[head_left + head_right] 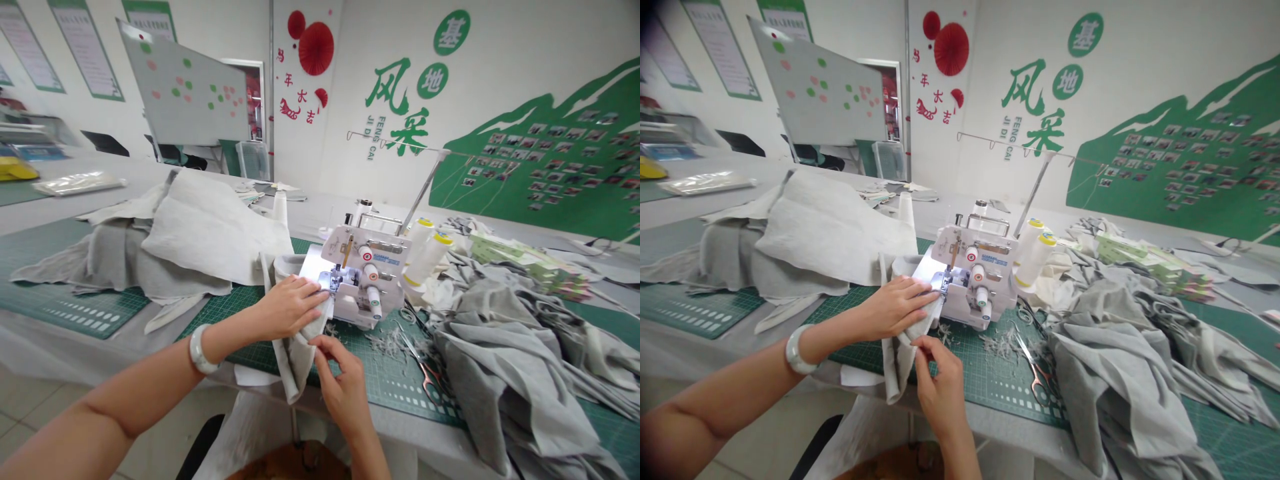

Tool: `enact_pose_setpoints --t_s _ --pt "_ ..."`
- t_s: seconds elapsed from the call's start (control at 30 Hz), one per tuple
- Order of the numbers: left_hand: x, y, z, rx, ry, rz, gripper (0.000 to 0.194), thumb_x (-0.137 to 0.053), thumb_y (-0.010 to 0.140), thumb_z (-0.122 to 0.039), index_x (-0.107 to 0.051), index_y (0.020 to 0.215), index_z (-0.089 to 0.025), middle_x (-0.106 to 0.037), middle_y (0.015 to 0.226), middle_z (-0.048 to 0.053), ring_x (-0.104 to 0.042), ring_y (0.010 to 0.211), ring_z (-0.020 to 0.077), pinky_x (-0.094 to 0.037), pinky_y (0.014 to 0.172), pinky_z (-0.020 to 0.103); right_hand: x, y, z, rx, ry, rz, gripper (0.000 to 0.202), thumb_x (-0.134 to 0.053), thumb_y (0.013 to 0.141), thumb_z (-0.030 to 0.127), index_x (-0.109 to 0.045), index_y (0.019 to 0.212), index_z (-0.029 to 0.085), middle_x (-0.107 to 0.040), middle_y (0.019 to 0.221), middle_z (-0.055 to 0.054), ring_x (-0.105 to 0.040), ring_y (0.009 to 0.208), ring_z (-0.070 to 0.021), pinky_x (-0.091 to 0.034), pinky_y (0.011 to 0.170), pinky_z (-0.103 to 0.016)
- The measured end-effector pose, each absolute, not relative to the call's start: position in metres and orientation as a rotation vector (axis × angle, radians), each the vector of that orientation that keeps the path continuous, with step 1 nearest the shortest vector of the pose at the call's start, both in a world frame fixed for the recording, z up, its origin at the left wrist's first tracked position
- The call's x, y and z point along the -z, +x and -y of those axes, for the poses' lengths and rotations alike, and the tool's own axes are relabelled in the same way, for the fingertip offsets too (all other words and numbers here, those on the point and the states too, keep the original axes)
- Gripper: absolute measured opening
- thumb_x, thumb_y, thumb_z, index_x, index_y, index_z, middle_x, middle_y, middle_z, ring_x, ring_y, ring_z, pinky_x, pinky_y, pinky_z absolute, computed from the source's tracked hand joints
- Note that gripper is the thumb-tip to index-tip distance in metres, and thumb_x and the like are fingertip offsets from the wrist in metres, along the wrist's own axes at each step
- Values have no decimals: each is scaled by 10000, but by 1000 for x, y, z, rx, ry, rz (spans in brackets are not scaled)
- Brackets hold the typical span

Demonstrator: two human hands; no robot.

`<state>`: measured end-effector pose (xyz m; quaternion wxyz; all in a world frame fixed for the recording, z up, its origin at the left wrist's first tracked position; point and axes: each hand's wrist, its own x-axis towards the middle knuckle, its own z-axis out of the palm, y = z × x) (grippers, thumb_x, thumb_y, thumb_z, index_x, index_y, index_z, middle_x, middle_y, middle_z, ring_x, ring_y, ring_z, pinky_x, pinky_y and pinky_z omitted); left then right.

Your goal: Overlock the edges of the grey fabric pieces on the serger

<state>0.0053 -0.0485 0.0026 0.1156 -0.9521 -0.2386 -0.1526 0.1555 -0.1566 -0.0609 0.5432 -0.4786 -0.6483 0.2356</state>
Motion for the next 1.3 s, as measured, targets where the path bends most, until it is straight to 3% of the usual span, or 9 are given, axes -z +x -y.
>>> enact_pose_setpoints --t_s 0.17,0.33,0.43,0.83,1.3 --pt "-3 10 50 440 -2754 746 413 -402 974 -412 -533 1273 -160 -598 1174 122 -520 1060 263 -389 915 402 59 159 154 -572 -1165 1519 160 -511 893 196 -670 890 188 -705 817 -24 -648 731 -147 -505 689 -212" --pt "3 13 52 472 -2735 789 452 -407 966 -440 -523 1269 -126 -494 1356 150 -473 1147 291 -354 978 446 60 161 154 -597 -1170 1531 142 -511 892 193 -653 882 189 -692 808 -17 -634 721 -140 -493 690 -207" --pt "6 11 51 452 -2769 763 458 -377 980 -421 -493 1298 -112 -529 1319 140 -464 1149 291 -327 993 458 63 162 153 -608 -1168 1531 136 -512 890 181 -647 903 189 -690 815 -11 -632 727 -134 -488 696 -200" --pt "3 3 56 489 -2926 707 422 -445 954 -421 -495 1328 -232 -498 1393 84 -459 1197 277 -327 1009 418 60 168 159 -592 -1124 1652 134 -523 862 133 -642 856 194 -663 773 7 -604 702 -121 -460 692 -186" --pt "1 12 55 431 -2783 761 426 -383 981 -453 -478 1332 -232 -491 1411 92 -472 1204 279 -306 970 416 61 169 152 -709 -1197 1524 114 -518 887 202 -628 896 176 -653 790 3 -601 715 -120 -458 696 -185"
